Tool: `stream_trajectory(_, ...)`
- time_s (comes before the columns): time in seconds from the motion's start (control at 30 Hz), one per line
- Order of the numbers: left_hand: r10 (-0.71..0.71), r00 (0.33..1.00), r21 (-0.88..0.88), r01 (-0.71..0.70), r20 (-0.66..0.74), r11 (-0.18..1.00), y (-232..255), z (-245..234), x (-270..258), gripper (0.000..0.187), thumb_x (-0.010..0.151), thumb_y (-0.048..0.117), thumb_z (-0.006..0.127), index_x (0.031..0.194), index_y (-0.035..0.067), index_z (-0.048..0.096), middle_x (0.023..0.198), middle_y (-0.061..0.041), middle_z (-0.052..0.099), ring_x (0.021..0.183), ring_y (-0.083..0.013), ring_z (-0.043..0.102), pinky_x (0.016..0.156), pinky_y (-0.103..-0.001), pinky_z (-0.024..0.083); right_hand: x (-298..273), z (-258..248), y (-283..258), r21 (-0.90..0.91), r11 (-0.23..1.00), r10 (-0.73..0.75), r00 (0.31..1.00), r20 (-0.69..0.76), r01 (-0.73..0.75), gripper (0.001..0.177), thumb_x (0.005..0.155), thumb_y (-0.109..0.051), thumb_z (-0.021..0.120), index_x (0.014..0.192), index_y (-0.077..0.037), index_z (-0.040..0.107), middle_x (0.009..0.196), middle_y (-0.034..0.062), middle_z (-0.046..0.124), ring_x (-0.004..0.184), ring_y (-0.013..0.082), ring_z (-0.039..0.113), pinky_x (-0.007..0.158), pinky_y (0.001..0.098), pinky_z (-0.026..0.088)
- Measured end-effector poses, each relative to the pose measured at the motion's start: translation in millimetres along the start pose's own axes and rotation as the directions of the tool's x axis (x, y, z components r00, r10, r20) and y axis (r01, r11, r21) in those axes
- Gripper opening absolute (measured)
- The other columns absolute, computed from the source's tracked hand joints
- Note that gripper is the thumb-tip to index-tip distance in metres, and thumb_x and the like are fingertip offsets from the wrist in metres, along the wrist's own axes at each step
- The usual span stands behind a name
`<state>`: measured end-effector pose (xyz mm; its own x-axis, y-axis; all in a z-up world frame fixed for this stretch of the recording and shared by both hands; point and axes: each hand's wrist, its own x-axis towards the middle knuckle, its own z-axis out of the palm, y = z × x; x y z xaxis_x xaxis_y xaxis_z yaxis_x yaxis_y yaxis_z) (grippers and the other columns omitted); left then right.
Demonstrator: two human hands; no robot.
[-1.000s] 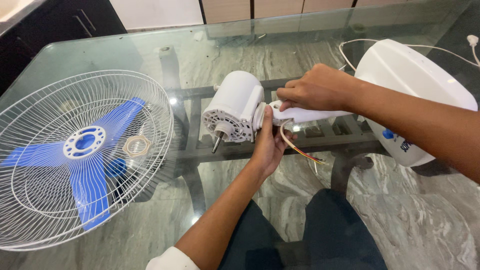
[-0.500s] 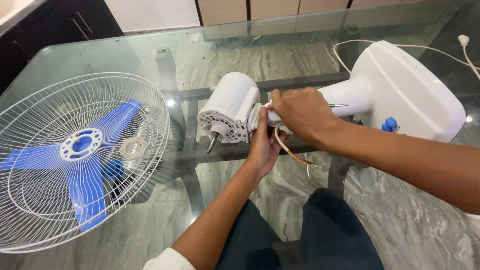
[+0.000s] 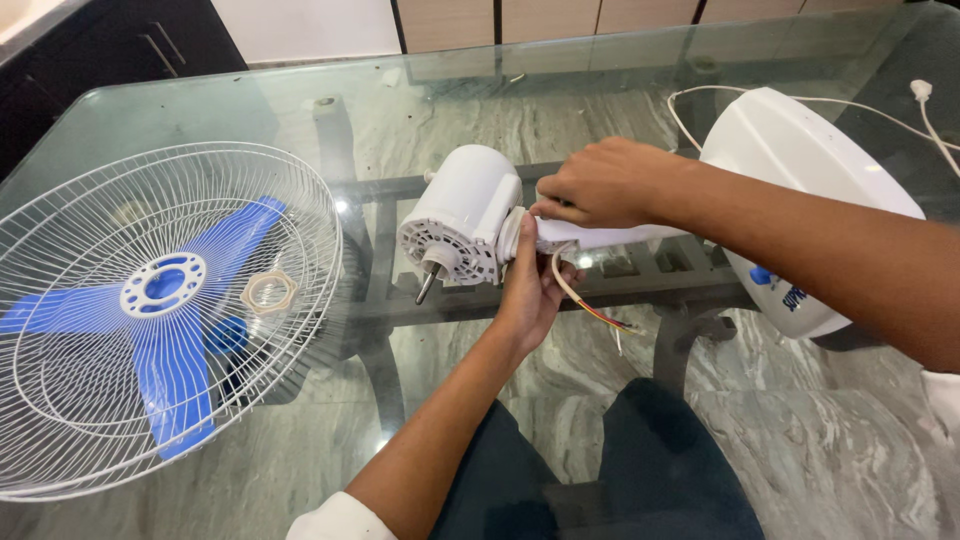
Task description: The person assembles a table fan by inserting a screw into the motor housing and tightening it with a screwdriver. They then attach the motor to the fan neck and secure it with additional screws, aligning the components on a glass table.
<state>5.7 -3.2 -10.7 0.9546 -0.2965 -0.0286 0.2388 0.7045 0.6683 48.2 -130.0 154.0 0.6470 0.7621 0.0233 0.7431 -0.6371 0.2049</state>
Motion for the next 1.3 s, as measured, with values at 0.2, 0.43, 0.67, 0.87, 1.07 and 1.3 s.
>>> stream_trajectory(0.2, -0.015, 0.999, 0.012, 0.015, -0.033, 1.0, 1.8, -0.1, -1.7, 0.06, 0.097, 0.067, 0.049, 0.103, 0.008, 0.058, 0.078, 0.001, 0.05, 0.068, -0.0114, 0.051, 0.082, -0.037, 0.055, 3.7, -1.8, -11.3, -0.134, 0.969, 0.224, 0.967, 0.125, -0.208, 0.056, 0.1, -0.058, 0.045, 0.082, -0.012, 0.071, 0.067, 0.0142, 0.07, 0.065, 0.0359, 0.071, 0.056, 0.0487, 0.052)
stream_trajectory(0.43, 0.011, 1.0, 0.042, -0.012, 0.019, 0.999, 1.1, 0.5, -3.6, 0.071, 0.096, 0.076, 0.038, 0.098, 0.008, 0.057, 0.075, 0.001, 0.042, 0.064, -0.0114, 0.045, 0.083, -0.037, 0.055, 5.5, 3.2, -15.2, -0.147, 0.965, 0.23, 0.97, 0.082, -0.217, 0.057, 0.101, -0.054, 0.054, 0.078, -0.006, 0.075, 0.07, 0.0177, 0.072, 0.068, 0.0377, 0.073, 0.06, 0.0487, 0.055)
stream_trajectory(0.67, 0.001, 1.0, 0.057, 0.0, -0.009, 0.998, 2.8, 2.2, -4.2, 0.073, 0.093, 0.077, 0.039, 0.097, 0.007, 0.057, 0.076, 0.001, 0.044, 0.065, -0.0119, 0.047, 0.085, -0.037, 0.056, 11.7, 18.2, -19.7, 0.006, 0.891, 0.453, 0.891, 0.035, -0.454, 0.048, 0.097, -0.046, 0.059, 0.083, -0.005, 0.078, 0.078, 0.0205, 0.074, 0.075, 0.0385, 0.074, 0.068, 0.0488, 0.057)
stream_trajectory(0.87, 0.006, 1.0, 0.038, -0.006, -0.002, 0.999, 1.1, 0.0, -1.0, 0.073, 0.095, 0.077, 0.041, 0.095, 0.006, 0.057, 0.074, 0.0, 0.045, 0.064, -0.0125, 0.048, 0.085, -0.037, 0.057, 28.1, 18.3, -12.4, 0.11, 0.766, 0.601, 0.766, 0.226, -0.634, 0.045, 0.095, -0.046, 0.061, 0.099, -0.005, 0.079, 0.097, 0.0205, 0.077, 0.093, 0.0365, 0.075, 0.08, 0.0501, 0.055)
stream_trajectory(1.07, -0.001, 0.998, 0.03, 0.003, -0.064, 1.0, 1.3, 0.6, -0.3, 0.066, 0.096, 0.072, 0.046, 0.101, 0.008, 0.061, 0.076, -0.001, 0.053, 0.064, -0.0125, 0.051, 0.08, -0.037, 0.058, 29.7, 10.0, -10.0, 0.12, 0.747, 0.597, 0.74, 0.31, -0.653, 0.052, 0.096, -0.053, 0.059, 0.104, -0.005, 0.078, 0.102, 0.0197, 0.076, 0.097, 0.0371, 0.075, 0.082, 0.0533, 0.057)
stream_trajectory(1.3, -0.01, 0.994, 0.008, 0.011, -0.109, 1.0, 2.6, 5.3, -0.3, 0.062, 0.096, 0.068, 0.048, 0.109, 0.009, 0.063, 0.081, 0.0, 0.058, 0.066, -0.0112, 0.056, 0.076, -0.037, 0.059, 8.3, -17.0, -1.6, -0.141, 0.956, 0.283, 0.932, 0.226, -0.257, 0.072, 0.102, -0.07, 0.044, 0.094, -0.006, 0.075, 0.091, 0.0195, 0.078, 0.085, 0.0383, 0.073, 0.077, 0.0501, 0.057)
